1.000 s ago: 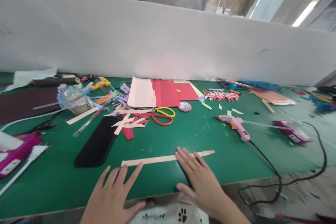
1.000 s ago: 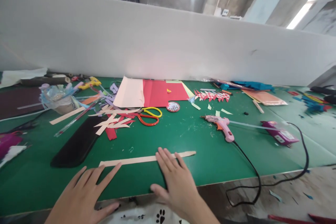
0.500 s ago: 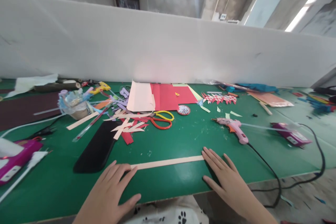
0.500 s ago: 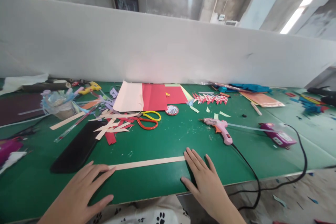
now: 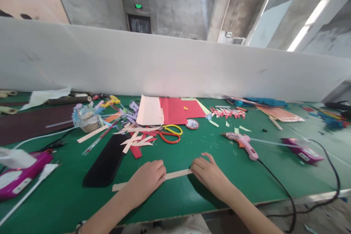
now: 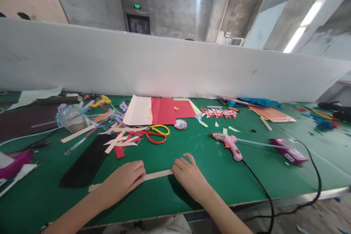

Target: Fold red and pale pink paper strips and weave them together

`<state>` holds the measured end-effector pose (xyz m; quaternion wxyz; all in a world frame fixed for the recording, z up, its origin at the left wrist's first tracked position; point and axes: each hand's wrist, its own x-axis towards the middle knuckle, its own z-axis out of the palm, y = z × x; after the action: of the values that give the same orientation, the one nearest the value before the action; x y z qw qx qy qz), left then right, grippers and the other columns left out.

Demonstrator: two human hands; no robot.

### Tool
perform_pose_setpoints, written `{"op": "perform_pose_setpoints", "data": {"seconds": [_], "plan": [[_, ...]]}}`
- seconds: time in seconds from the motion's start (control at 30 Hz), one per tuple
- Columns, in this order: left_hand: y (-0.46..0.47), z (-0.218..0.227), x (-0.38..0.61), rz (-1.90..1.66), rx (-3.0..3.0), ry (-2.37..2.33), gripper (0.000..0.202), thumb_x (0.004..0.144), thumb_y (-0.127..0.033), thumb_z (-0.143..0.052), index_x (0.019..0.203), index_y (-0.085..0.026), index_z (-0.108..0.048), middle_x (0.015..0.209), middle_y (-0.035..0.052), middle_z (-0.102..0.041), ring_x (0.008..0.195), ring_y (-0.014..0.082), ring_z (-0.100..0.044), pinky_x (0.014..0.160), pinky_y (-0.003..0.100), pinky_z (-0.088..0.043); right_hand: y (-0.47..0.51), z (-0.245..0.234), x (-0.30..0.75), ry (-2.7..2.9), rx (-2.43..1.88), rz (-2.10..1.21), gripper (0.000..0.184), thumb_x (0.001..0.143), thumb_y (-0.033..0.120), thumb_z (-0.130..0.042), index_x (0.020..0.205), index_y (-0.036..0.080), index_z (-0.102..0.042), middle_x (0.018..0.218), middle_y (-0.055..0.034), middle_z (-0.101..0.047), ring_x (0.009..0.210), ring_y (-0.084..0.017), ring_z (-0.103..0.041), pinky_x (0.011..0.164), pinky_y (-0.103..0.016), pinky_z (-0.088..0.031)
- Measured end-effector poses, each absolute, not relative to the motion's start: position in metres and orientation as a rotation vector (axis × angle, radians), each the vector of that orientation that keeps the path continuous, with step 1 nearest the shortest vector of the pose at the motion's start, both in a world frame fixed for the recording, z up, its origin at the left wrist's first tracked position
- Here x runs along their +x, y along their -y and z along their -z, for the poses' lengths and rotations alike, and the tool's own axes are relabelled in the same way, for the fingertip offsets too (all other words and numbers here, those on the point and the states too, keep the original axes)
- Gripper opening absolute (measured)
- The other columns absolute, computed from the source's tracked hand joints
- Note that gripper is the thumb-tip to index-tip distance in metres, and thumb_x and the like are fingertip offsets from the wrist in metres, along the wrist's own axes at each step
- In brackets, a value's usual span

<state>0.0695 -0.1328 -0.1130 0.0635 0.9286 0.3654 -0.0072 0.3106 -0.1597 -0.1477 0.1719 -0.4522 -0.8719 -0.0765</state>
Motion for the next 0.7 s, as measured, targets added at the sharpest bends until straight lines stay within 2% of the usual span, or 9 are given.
{"op": "perform_pose_setpoints", "data": {"seconds": [0.1,0.17,0.2,0.27,0.33,0.43,0.5,0.57,0.7], "plan": [[0.133,0.107,0.068,-0.139,2.645,-1.095,0.026,0.091,-0.026,-0.029,0.078,-0.018,-0.050,0.083,0.0028,-0.055,0.073,0.0155,-0.052,0.062,0.026,-0.035,0.159,0.136,0.304,2.432,-1.297,0.027,0.012,0.085,0.017,-0.048,0.095,0.021,-0.052,0.089,0.0000,-0.061,0.082,-0.013,-0.056,0.094,-0.036,-0.025],[0.133,0.099,0.069,-0.193,2.459,-1.109,0.028,0.092,-0.031,-0.026,0.078,-0.019,-0.047,0.077,0.0005,-0.055,0.069,0.0143,-0.051,0.060,0.025,-0.034,0.157,0.130,0.297,2.434,-1.268,0.027,0.025,0.083,0.021,-0.051,0.108,0.021,-0.048,0.096,-0.0023,-0.061,0.088,-0.016,-0.055,0.095,-0.037,-0.024],[0.133,0.095,0.069,-0.199,2.366,-1.115,0.028,0.092,-0.033,-0.025,0.079,-0.019,-0.046,0.075,-0.0006,-0.055,0.066,0.0136,-0.051,0.058,0.024,-0.034,0.155,0.128,0.293,2.446,-1.242,0.077,0.025,0.084,0.020,-0.050,0.109,0.021,-0.048,0.094,-0.0025,-0.061,0.087,-0.016,-0.055,0.095,-0.037,-0.023],[0.131,0.087,0.071,-0.187,2.233,-1.104,0.030,0.092,-0.036,-0.021,0.082,-0.020,-0.044,0.072,-0.0021,-0.055,0.060,0.0123,-0.049,0.055,0.023,-0.033,0.151,0.123,0.287,2.482,-1.184,0.210,0.017,0.087,0.015,-0.043,0.100,0.021,-0.052,0.082,-0.0010,-0.061,0.077,-0.014,-0.055,0.090,-0.034,-0.026],[0.129,0.079,0.072,-0.166,2.214,-1.071,0.029,0.091,-0.039,-0.023,0.090,-0.021,-0.045,0.073,-0.0024,-0.057,0.059,0.0124,-0.049,0.055,0.023,-0.032,0.146,0.117,0.282,2.528,-1.159,0.264,0.019,0.088,0.012,-0.038,0.087,0.020,-0.055,0.071,0.0000,-0.060,0.068,-0.012,-0.054,0.084,-0.030,-0.029],[0.126,0.071,0.076,-0.122,2.343,-1.050,0.031,0.087,-0.045,-0.035,0.103,-0.022,-0.049,0.072,-0.0016,-0.059,0.063,0.0151,-0.052,0.054,0.023,-0.030,0.141,0.101,0.280,2.631,-1.248,0.131,0.022,0.088,0.015,-0.037,0.080,0.018,-0.056,0.063,0.0002,-0.060,0.058,-0.011,-0.052,0.076,-0.027,-0.032],[0.125,0.067,0.079,-0.104,2.414,-1.042,0.030,0.086,-0.044,-0.037,0.100,-0.023,-0.054,0.073,-0.0006,-0.061,0.065,0.0162,-0.054,0.053,0.023,-0.029,0.140,0.089,0.279,2.699,-1.351,-0.005,0.022,0.086,0.017,-0.038,0.076,0.018,-0.058,0.060,-0.0002,-0.060,0.053,-0.010,-0.051,0.063,-0.025,-0.031],[0.124,0.065,0.083,-0.116,2.441,-1.017,0.031,0.087,-0.044,-0.035,0.090,-0.023,-0.058,0.074,0.0002,-0.062,0.067,0.0165,-0.055,0.053,0.023,-0.029,0.138,0.077,0.278,2.744,-1.440,-0.095,0.022,0.083,0.019,-0.041,0.071,0.017,-0.059,0.060,-0.0020,-0.062,0.051,-0.011,-0.050,0.052,-0.025,-0.024],[0.120,0.063,0.089,-0.092,2.339,-0.923,0.040,0.089,-0.041,-0.028,0.077,-0.018,-0.059,0.072,0.0019,-0.065,0.060,0.0139,-0.056,0.055,0.022,-0.034,0.128,0.060,0.277,2.806,-1.447,-0.246,0.027,0.080,0.020,-0.040,0.068,0.018,-0.063,0.065,-0.0038,-0.065,0.057,-0.013,-0.053,0.050,-0.025,-0.021]]}}
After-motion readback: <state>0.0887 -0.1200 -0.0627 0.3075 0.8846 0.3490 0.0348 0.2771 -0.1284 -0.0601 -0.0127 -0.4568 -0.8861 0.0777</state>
